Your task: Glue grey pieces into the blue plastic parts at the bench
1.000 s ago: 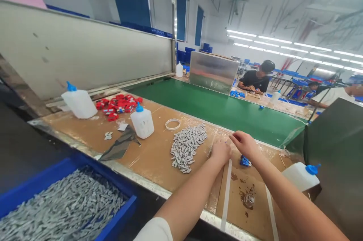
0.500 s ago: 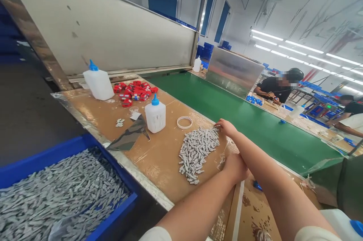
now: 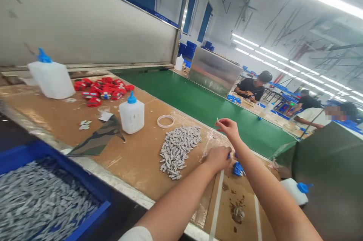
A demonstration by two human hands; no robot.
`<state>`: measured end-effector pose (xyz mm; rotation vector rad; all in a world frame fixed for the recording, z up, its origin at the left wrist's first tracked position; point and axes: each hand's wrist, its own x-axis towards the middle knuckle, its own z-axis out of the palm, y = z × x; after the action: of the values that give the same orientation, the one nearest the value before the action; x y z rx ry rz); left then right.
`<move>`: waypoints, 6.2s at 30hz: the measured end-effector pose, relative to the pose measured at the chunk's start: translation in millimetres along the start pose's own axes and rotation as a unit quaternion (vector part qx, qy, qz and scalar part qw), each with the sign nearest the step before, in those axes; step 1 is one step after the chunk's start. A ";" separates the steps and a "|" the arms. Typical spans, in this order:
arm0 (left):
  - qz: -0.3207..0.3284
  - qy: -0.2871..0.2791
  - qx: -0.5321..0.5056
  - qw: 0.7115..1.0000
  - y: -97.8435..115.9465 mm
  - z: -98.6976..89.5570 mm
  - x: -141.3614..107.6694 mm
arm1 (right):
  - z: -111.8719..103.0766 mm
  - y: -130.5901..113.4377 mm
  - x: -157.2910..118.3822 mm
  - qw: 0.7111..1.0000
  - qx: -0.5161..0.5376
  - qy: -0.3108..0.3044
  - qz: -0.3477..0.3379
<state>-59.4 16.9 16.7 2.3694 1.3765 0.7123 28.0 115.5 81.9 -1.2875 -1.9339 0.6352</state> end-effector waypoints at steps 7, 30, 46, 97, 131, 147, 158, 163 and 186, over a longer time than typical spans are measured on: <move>-0.096 -0.049 0.078 0.991 7.3 -20.8 -7.4 | -84.9 2.5 -183.2 0.984 0.150 0.094 0.027; 0.003 -0.116 -0.617 0.778 41.8 29.6 -16.2 | -95.1 -14.6 -301.5 0.969 -0.198 -0.112 -0.095; 0.032 -0.122 -0.532 0.837 34.8 35.4 -13.4 | -95.9 -16.9 -295.7 0.964 -0.180 -0.168 -0.101; 0.011 -0.193 -0.224 0.955 43.3 24.8 -31.6 | -42.1 63.6 -278.6 0.961 0.063 0.256 -0.077; -0.048 -0.135 -0.143 0.979 57.4 34.4 -40.7 | -31.5 55.8 -284.7 0.986 -0.145 0.060 0.062; -0.081 -0.135 -0.250 0.955 69.3 50.8 -45.5 | -28.4 58.6 -290.4 0.990 -0.041 0.130 0.039; -0.085 -0.147 -0.226 0.959 78.3 39.9 -41.0 | -29.3 62.1 -290.9 0.988 -0.060 0.134 0.057; -0.050 -0.156 -0.233 0.958 70.5 40.5 -36.6 | -31.0 62.5 -289.3 0.987 -0.052 0.140 0.055; 0.036 -0.249 -0.291 0.923 63.5 39.6 -29.4 | -29.8 69.5 -288.4 0.981 -0.007 0.174 0.085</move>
<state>-3.8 -40.6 7.5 1.9343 0.7339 0.4084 161.8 -124.4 -34.2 -1.4744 -1.5591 0.4432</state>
